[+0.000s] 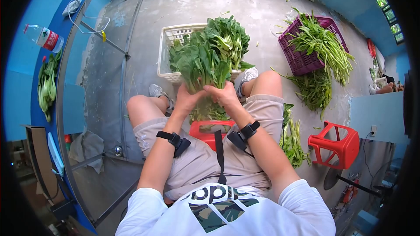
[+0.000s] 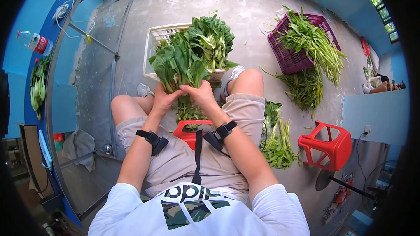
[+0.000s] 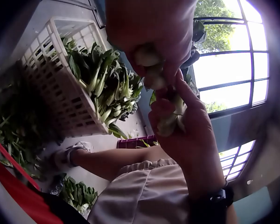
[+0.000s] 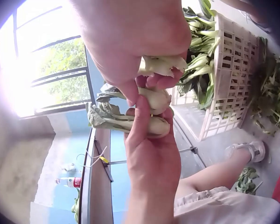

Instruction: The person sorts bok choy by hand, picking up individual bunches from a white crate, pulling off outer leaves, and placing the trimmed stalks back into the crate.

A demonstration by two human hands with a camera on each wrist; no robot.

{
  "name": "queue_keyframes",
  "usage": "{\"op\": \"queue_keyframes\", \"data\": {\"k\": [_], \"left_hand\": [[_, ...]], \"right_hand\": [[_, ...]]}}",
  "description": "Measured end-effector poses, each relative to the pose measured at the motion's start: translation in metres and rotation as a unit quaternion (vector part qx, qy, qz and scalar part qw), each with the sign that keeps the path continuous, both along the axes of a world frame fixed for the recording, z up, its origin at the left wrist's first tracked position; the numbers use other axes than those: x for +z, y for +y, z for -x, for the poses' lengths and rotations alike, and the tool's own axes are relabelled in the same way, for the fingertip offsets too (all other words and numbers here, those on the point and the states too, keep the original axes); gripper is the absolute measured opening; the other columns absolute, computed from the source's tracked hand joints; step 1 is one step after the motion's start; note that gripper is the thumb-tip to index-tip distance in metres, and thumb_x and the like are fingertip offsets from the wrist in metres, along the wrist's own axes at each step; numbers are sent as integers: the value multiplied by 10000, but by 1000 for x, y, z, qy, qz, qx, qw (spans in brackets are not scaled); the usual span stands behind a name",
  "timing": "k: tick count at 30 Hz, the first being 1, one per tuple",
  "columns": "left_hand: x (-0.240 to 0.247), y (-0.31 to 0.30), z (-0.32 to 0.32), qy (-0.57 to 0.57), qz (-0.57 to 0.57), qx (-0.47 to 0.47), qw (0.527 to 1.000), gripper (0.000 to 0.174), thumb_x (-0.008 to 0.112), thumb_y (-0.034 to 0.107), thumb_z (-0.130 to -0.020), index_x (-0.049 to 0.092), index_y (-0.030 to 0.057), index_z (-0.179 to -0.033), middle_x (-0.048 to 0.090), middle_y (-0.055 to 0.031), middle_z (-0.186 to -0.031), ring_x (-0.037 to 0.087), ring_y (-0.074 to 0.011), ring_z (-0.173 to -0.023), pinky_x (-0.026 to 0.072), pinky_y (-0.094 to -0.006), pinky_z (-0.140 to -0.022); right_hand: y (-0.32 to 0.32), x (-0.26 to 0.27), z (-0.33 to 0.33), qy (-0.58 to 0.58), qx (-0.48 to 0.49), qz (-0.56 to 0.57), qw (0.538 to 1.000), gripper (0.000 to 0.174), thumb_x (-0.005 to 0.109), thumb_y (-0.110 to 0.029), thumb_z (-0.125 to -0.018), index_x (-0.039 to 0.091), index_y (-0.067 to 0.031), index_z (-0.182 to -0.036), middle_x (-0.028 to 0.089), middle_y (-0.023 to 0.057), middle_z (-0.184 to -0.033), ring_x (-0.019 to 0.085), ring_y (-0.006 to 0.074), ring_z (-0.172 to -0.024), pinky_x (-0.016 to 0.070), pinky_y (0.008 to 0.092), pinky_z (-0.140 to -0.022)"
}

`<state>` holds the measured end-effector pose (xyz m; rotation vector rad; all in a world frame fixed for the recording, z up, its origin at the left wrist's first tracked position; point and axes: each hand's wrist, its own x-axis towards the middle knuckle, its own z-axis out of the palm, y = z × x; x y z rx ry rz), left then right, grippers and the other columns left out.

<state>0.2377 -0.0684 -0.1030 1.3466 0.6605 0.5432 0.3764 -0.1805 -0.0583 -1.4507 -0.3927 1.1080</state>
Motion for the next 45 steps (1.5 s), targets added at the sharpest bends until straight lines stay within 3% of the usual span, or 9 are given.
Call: {"op": "queue_keyframes", "data": {"k": [9, 15, 21, 25, 30, 33, 38, 42, 45], "left_hand": [[14, 4, 2, -69, 293, -97, 949, 430, 792, 170, -897, 597, 81, -1270, 680, -45, -1172, 662, -156, -1038, 550, -344, -875], [1, 9, 3, -1, 98, -68, 993, 388, 760, 123, -916, 590, 84, -1263, 674, -56, -1180, 673, -157, -1027, 568, -353, -880], [5, -3, -2, -101, 282, 4, 954, 313, 745, 82, -914, 542, 91, -1152, 676, -59, -1135, 689, -188, -1033, 592, -378, -908], [-10, -2, -3, -119, 301, 60, 944, 241, 720, 98, -937, 514, 105, -1062, 675, -82, -1141, 686, -213, -1065, 604, -406, -921], [-14, 5, -5, -127, 306, 79, 940, 215, 697, 120, -958, 486, 114, -995, 690, -136, -1164, 688, -237, -1077, 615, -405, -905], [-14, 4, -7, -147, 297, 80, 940, 176, 682, 114, -968, 528, 89, -1050, 697, -150, -1162, 696, -243, -1066, 621, -399, -896], [-37, 30, 4, -178, 340, 232, 894, 252, 641, 116, -993, 579, -1, -1206, 695, -165, -1175, 713, -269, -1046, 626, -379, -884], [31, 25, 10, -117, 225, 83, 964, 254, 671, 123, -970, 586, 11, -1183, 699, -163, -1181, 717, -268, -1044, 617, -350, -855], [22, 10, 5, -95, 171, 5, 981, 344, 718, 126, -928, 574, 25, -1224, 700, -124, -1149, 720, -239, -1006, 600, -346, -841]], "right_hand": [[2, -19, 1, 41, -18, -68, 997, 199, 791, -175, -855, 674, -32, -928, 644, 6, -728, 524, 86, -546, 393, 245, -502], [1, -11, 0, 6, 23, -33, 999, 277, 838, -206, -846, 684, -18, -979, 679, 1, -790, 522, 50, -580, 392, 230, -510], [3, -36, 10, -39, -27, -93, 995, 203, 799, -152, -870, 679, -26, -976, 655, -24, -767, 538, 64, -593, 399, 233, -513], [5, -46, 15, -103, -39, -156, 982, 129, 730, -82, -901, 608, -40, -904, 599, -16, -784, 548, 83, -631, 406, 246, -520], [10, -22, 19, 47, -110, -179, 977, 234, 655, 9, -904, 470, -68, -784, 561, 25, -855, 499, 93, -596, 405, 259, -518], [10, -27, 18, 56, -125, -188, 973, 218, 650, 17, -895, 480, -69, -788, 570, 29, -857, 505, 99, -591, 409, 264, -517], [7, -23, 11, 91, -210, -170, 959, 207, 639, 33, -876, 490, -71, -777, 579, 41, -864, 500, 97, -587, 408, 274, -510], [3, -20, 3, 42, -132, -40, 990, 318, 780, -168, -896, 510, -116, -736, 526, -47, -727, 454, 67, -588, 372, 260, -515], [5, -38, 2, -34, -106, -23, 994, 319, 819, -275, -886, 574, -110, -767, 542, -63, -708, 491, 68, -617, 376, 245, -555]]}}
